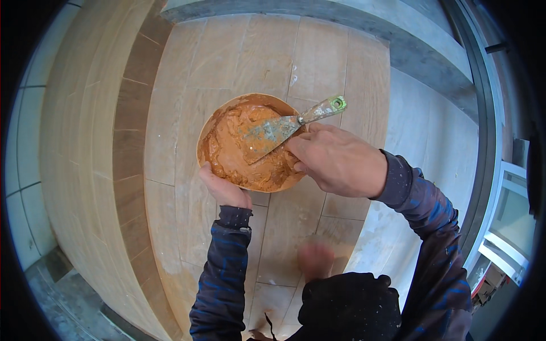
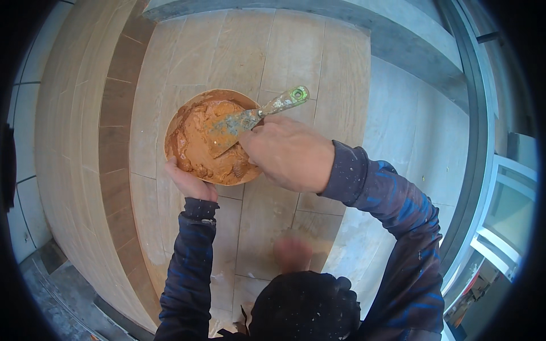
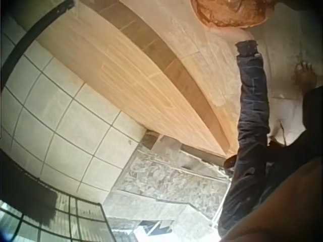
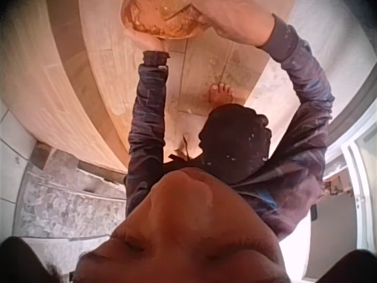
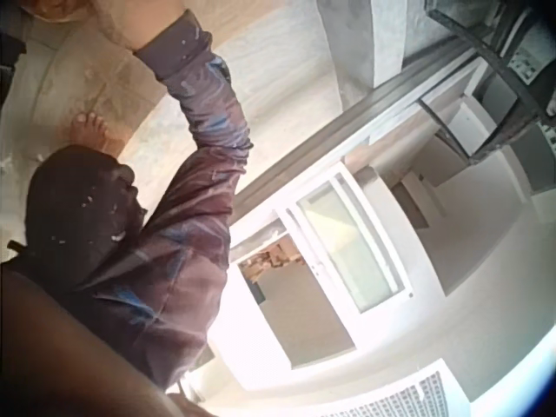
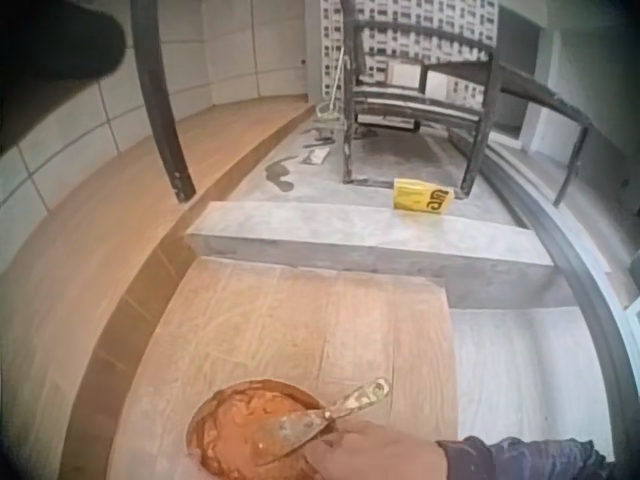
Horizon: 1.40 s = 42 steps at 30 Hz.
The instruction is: The person applies grout to the gaps between floor tiles using a putty knife and a sponge. They mix the grout in a bowl, then spread it into the tile joints using a putty knife, followed by wiping and smoothing the grout lines with a sponge.
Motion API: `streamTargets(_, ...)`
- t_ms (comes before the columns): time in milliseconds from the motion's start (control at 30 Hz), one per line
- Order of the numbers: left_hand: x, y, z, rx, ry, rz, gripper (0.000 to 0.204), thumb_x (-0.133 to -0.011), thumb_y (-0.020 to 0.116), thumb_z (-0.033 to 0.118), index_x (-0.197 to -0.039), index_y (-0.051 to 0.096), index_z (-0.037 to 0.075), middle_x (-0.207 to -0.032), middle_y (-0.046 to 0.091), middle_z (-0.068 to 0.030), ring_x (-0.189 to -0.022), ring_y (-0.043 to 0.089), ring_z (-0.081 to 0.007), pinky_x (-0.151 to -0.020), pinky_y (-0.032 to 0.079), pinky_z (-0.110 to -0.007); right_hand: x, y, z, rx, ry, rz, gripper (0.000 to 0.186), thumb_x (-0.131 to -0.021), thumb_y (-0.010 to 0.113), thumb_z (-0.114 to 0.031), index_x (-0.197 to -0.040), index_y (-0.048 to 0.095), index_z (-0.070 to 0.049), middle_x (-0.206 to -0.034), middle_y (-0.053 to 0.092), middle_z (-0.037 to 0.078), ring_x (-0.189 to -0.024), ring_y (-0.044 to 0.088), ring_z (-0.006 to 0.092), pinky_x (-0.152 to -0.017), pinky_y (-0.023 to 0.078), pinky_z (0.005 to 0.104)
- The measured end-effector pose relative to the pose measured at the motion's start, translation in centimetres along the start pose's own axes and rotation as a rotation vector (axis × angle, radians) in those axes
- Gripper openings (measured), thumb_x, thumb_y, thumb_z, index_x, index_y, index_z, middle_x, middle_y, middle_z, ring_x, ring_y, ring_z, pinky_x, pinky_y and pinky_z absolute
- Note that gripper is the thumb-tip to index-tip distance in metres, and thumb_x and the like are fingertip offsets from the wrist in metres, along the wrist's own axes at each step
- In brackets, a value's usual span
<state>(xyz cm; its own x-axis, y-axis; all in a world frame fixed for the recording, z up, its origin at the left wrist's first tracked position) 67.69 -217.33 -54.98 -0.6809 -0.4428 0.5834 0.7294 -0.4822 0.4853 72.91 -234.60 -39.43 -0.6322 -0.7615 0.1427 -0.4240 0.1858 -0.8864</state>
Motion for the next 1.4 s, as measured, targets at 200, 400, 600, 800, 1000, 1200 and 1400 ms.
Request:
streamTargets(200, -0.3, -0.1, -1.6, 0.042, -0.036, 0.037, 0.058, -0.101, 0.044, 0.043, -0.141, 0.051, 0.003, -0.145, 0.055, -0.0104, -0.131, 0.055, -0.0265, -0.111, 0.044, -0.044, 1.8, 0.9, 0.6, -0.671, 0.168, -0.209, 0.024, -0.102, 0.061, -0.02, -0.109, 0.059, 0.003, -0.094, 0.066, 0.022, -0.091, 0.063, 0.0406, -0.081, 0.05, 0.0455)
streamTargets(400, 0.0, -0.4, -1.0, 0.078, 0.006, 0.071, 0.062, -0.098, 0.045, 0.047, -0.144, 0.05, 0.006, -0.149, 0.053, -0.0102, -0.137, 0.052, -0.0281, -0.112, 0.044, -0.047, 7.9, 0.0, 2.6, -1.436, 0.409, 0.153, 0.03, -0.109, 0.058, -0.019, -0.132, 0.058, 0.0, -0.117, 0.071, 0.005, -0.11, 0.066, 0.0128, -0.1, 0.05, 0.0295)
streamTargets(600, 1.4, 0.1, -3.9, -0.019, -0.087, 0.137, 0.071, -0.096, 0.042, 0.054, -0.15, 0.048, 0.008, -0.154, 0.05, -0.012, -0.141, 0.05, -0.0303, -0.113, 0.044, -0.049, 16.5, -3.2, 7.8, -1.732, 0.677, 0.647, 0.026, -0.106, 0.063, -0.018, -0.127, 0.062, -0.004, -0.115, 0.072, 0.003, -0.103, 0.069, 0.0114, -0.09, 0.057, 0.0276)
streamTargets(800, -1.3, 2.1, -3.7, 0.072, -0.077, 0.053, 0.077, -0.095, 0.038, 0.057, -0.155, 0.043, 0.009, -0.161, 0.043, -0.0137, -0.145, 0.045, -0.0345, -0.114, 0.043, -0.052, 18.3, -13.0, 6.4, -1.407, 0.796, 0.682, 0.026, -0.102, 0.069, -0.019, -0.122, 0.066, -0.004, -0.113, 0.072, 0.006, -0.102, 0.071, 0.014, -0.093, 0.058, 0.0318)
streamTargets(1000, -0.3, 1.0, -4.9, -0.089, -0.004, 0.187, 0.065, -0.1, 0.044, 0.043, -0.146, 0.048, -0.004, -0.152, 0.046, -0.0268, -0.135, 0.052, -0.0385, -0.108, 0.047, -0.053, 20.4, -18.0, 5.0, -1.062, 0.901, 0.741, 0.027, -0.1, 0.071, -0.019, -0.121, 0.068, -0.004, -0.109, 0.072, 0.003, -0.094, 0.067, 0.0105, -0.085, 0.055, 0.0286)
streamTargets(1200, 0.0, 0.8, -2.4, -0.671, 0.076, 0.42, 0.061, -0.1, 0.042, 0.039, -0.13, 0.058, -0.012, -0.14, 0.052, -0.0346, -0.116, 0.06, -0.0451, -0.099, 0.051, -0.048, 18.9, -18.0, 8.4, -0.971, 0.963, 0.711, 0.027, -0.098, 0.074, -0.019, -0.12, 0.066, -0.006, -0.102, 0.072, 0.0, -0.084, 0.06, 0.006, -0.073, 0.048, 0.0235)
streamTargets(1400, -1.7, -2.5, -0.9, -0.793, 0.175, 0.49, 0.055, -0.102, 0.041, 0.033, -0.127, 0.059, -0.012, -0.13, 0.056, -0.0294, -0.113, 0.061, -0.0424, -0.097, 0.05, -0.048, 16.8, -8.1, 15.0, -1.371, 0.986, 0.818, 0.027, -0.095, 0.077, -0.013, -0.118, 0.063, -0.009, -0.101, 0.073, -0.001, -0.087, 0.065, 0.0058, -0.072, 0.049, 0.0238)
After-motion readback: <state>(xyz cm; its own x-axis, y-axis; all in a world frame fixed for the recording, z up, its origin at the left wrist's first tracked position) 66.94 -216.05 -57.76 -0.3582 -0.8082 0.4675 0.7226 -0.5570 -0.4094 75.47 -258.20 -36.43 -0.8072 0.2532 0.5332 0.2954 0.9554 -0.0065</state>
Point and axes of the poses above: each hand's wrist, its own x-axis away from the middle knuckle, its own y-axis out of the palm, z = x × y, the point moved 7 cm from there along -x, towards the middle knuckle
